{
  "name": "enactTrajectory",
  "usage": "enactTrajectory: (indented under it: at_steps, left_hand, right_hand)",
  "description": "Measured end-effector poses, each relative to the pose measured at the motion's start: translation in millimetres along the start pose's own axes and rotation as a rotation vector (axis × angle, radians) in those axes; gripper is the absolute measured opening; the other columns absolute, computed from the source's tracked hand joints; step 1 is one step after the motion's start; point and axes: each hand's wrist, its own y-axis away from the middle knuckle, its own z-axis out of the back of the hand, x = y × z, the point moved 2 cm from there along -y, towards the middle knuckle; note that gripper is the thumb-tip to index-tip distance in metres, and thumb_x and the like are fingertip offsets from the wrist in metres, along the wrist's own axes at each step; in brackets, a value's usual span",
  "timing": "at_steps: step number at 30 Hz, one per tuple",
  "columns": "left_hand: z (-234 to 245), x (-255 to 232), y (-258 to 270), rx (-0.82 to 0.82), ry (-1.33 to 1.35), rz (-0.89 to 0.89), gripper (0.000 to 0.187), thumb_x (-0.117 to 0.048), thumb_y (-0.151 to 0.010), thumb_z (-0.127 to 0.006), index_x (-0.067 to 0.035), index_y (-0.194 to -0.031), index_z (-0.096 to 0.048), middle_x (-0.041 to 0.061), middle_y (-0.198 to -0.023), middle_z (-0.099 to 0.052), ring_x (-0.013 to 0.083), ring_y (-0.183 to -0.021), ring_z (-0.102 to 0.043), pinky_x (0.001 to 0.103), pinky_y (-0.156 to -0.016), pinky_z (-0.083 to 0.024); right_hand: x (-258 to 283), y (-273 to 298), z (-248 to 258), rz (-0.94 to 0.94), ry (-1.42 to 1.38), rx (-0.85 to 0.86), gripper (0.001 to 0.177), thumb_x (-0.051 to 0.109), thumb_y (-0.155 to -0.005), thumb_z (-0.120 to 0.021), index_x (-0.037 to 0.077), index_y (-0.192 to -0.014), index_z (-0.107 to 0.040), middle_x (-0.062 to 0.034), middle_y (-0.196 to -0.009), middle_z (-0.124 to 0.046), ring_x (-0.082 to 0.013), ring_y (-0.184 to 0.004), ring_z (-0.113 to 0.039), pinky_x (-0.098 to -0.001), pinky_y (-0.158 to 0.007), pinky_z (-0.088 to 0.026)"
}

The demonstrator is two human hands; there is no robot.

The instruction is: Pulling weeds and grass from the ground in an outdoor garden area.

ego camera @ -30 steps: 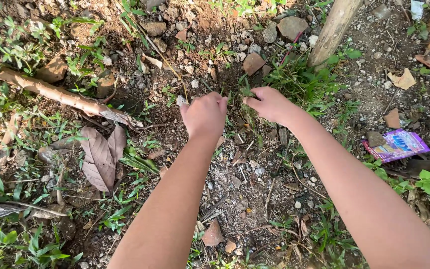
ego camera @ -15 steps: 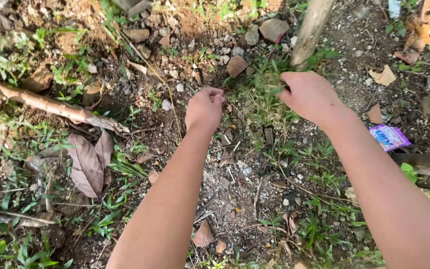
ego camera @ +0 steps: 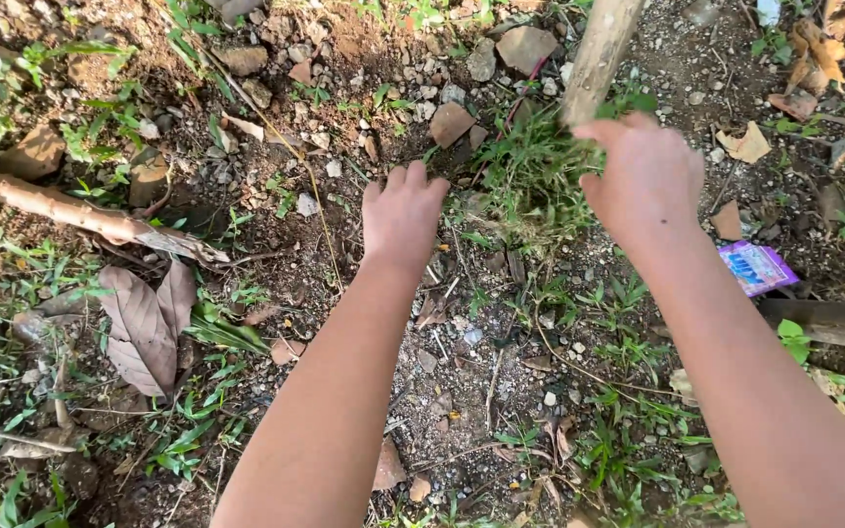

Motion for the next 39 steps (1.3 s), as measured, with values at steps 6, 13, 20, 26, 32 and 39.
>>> enactTrajectory:
  at_steps: [6,13,20,26,32,39]
  left_hand:
    - [-0.2,5.7,-2.4,-0.02,-0.146,-0.086,0.027,-0.014,-0.084,-0.072,-0.018,-0.111,-0.069,0.001,-0.121,-0.06,0.0201,-0.12,-0.057,0.046,-0.099,-0.045]
    - [6.3,43.2,-5.8,-0.185,0.383,0.131,0.009,-0.024,-0.09,-0.072,-0.018,-0.096,-0.071,-0.001,-0.101,-0.07,0.0207,-0.109,-0.061,0.047,-0.096,-0.044]
    - [-5.3,45.4,-7.2,-0.246,0.601,0.219,0.006,-0.02,-0.085,-0.075,-0.016,-0.09,-0.074,0.004,-0.09,-0.072,0.0262,-0.102,-0.064,0.045,-0.092,-0.046]
    - [2.9,44.3,-13.9,-0.246,0.624,0.203,0.005,-0.017,-0.083,-0.076,-0.014,-0.087,-0.074,0.007,-0.091,-0.072,0.0283,-0.101,-0.064,0.046,-0.09,-0.047]
    - [50.9,34.0,-38.7,-0.278,0.739,0.224,0.01,-0.023,-0.091,-0.074,-0.013,-0.091,-0.072,0.004,-0.096,-0.073,0.0228,-0.099,-0.067,0.041,-0.093,-0.05]
    - [92.7,38.6,-33.4,-0.46,0.604,0.063,0.02,-0.027,-0.092,-0.071,-0.02,-0.11,-0.067,-0.002,-0.099,-0.075,0.0206,-0.107,-0.065,0.047,-0.094,-0.039]
  right_hand:
    - [61.2,8.6,-11.2,0.447,-0.013,-0.277,0.045,0.01,-0.074,-0.086,0.024,-0.117,-0.078,-0.0043,-0.121,-0.068,-0.0285,-0.12,-0.059,-0.0525,-0.094,-0.042]
    - [83.1,-26.5,-82.9,0.396,-0.066,-0.182,0.039,0.0,-0.079,-0.078,0.022,-0.11,-0.078,-0.0022,-0.108,-0.071,-0.0278,-0.115,-0.063,-0.048,-0.088,-0.047]
    - [120.3,-13.8,-121.7,0.453,-0.477,-0.213,0.03,0.012,-0.077,-0.084,0.007,-0.104,-0.071,-0.0071,-0.096,-0.071,-0.0305,-0.087,-0.069,-0.0453,-0.08,-0.053]
    - [122.6,-22.9,-148.1,0.442,-0.494,-0.514,0.016,0.003,-0.08,-0.079,0.002,-0.09,-0.066,-0.0126,-0.09,-0.067,-0.0337,-0.082,-0.067,-0.0448,-0.073,-0.053]
    - [112.4,-59.5,-96.3,0.407,-0.658,-0.521,0.019,-0.011,-0.094,-0.066,0.006,-0.084,-0.064,-0.0066,-0.079,-0.069,-0.0156,-0.063,-0.066,-0.029,-0.05,-0.05]
    - [76.9,-67.4,-30.8,0.542,-0.462,-0.474,0.027,0.019,-0.096,-0.086,0.001,-0.088,-0.068,-0.009,-0.085,-0.07,-0.0166,-0.073,-0.067,-0.0324,-0.067,-0.054]
